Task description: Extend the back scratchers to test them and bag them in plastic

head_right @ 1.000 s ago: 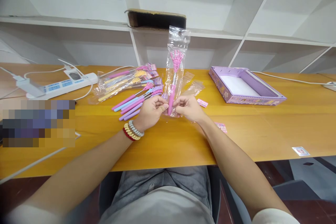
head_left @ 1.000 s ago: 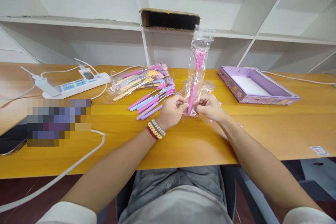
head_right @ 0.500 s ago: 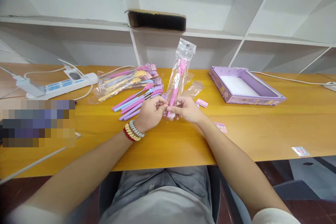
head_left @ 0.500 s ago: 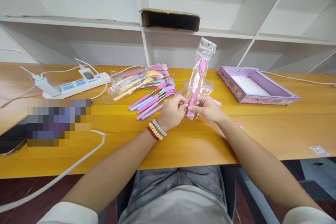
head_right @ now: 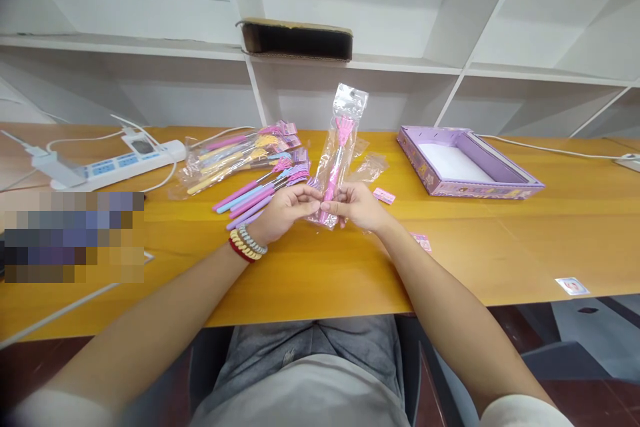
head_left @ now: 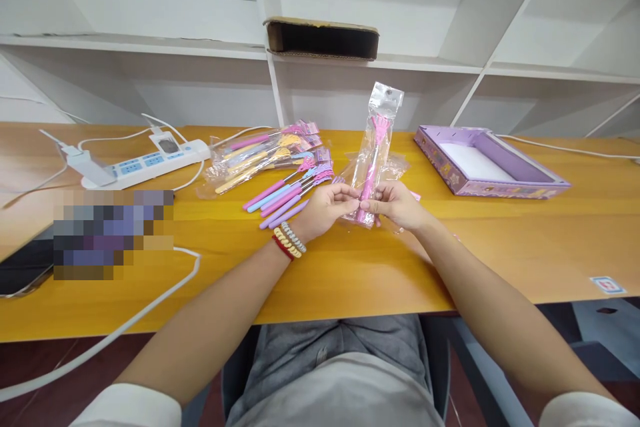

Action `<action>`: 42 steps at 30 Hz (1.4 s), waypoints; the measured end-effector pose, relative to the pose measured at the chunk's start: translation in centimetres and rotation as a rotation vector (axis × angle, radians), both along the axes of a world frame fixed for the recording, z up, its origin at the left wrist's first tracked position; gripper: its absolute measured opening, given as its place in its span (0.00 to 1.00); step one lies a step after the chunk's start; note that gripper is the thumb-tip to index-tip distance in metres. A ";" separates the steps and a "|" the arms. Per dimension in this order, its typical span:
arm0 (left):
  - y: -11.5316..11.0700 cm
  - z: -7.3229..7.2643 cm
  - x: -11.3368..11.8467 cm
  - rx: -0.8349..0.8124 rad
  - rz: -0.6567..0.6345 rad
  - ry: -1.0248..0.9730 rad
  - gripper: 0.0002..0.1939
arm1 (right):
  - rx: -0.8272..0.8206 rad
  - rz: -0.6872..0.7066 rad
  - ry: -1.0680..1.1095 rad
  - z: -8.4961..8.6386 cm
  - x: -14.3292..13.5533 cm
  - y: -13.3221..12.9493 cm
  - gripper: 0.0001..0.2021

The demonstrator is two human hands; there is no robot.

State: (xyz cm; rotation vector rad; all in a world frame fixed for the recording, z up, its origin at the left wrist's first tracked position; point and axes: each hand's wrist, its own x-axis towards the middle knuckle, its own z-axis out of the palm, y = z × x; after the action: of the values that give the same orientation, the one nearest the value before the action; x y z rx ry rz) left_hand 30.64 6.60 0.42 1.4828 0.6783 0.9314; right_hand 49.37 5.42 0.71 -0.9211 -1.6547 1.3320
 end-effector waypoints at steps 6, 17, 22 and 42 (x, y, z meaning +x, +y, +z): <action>0.0 0.2 -0.1 0.004 -0.018 0.112 0.09 | -0.020 -0.087 -0.021 0.1 -0.2 0.1 0.18; 0.3 1.0 -1.0 -0.021 -0.297 0.320 0.10 | -0.104 -0.275 0.154 -0.2 0.4 0.8 0.15; 0.0 1.3 -1.0 -0.023 -0.310 0.283 0.09 | -0.091 -0.125 0.113 -0.6 -0.1 0.5 0.14; 0.6 -0.3 -0.1 -0.146 0.161 0.051 0.13 | 0.077 -0.118 -0.360 -0.9 -0.3 0.7 0.14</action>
State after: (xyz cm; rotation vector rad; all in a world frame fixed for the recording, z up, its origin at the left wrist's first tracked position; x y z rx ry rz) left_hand 30.52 7.17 0.16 1.3407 0.8949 0.9470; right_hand 49.10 6.09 -0.19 -1.2473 -1.8720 1.0591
